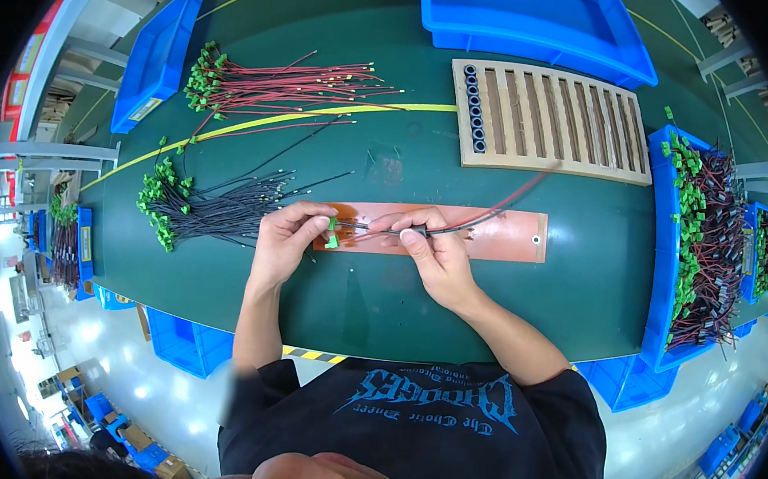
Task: The person assembles wire harnesses by hand at a factory workstation. They pick up black and red wires, insert them into a small cylindrical component, and then use a tool to crimp the connection. The person repeats this process for multiple wires, placing the finished units into a blue bin.
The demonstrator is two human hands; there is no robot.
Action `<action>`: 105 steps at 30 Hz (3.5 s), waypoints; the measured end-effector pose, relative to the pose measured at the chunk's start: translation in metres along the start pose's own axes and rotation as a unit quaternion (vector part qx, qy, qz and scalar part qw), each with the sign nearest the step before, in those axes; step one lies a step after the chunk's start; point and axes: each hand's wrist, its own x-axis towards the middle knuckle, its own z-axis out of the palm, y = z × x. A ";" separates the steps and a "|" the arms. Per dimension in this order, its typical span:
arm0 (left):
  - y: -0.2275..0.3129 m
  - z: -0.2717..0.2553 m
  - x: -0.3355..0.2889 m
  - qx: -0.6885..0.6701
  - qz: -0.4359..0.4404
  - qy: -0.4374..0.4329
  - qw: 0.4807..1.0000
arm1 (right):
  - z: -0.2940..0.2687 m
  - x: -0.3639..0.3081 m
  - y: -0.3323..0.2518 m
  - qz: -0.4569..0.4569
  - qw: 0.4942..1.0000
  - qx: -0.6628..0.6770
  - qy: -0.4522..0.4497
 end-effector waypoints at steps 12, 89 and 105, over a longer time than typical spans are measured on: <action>0.009 0.015 0.003 0.232 0.104 0.059 0.965 | -0.003 0.001 0.006 0.007 1.000 0.000 -0.003; 0.021 0.016 -0.002 0.330 0.197 0.009 0.923 | -0.011 0.007 0.002 0.044 0.998 -0.033 -0.025; 0.111 0.093 0.025 0.710 0.605 -0.106 0.345 | -0.011 0.009 -0.005 -0.136 0.929 -0.344 -0.004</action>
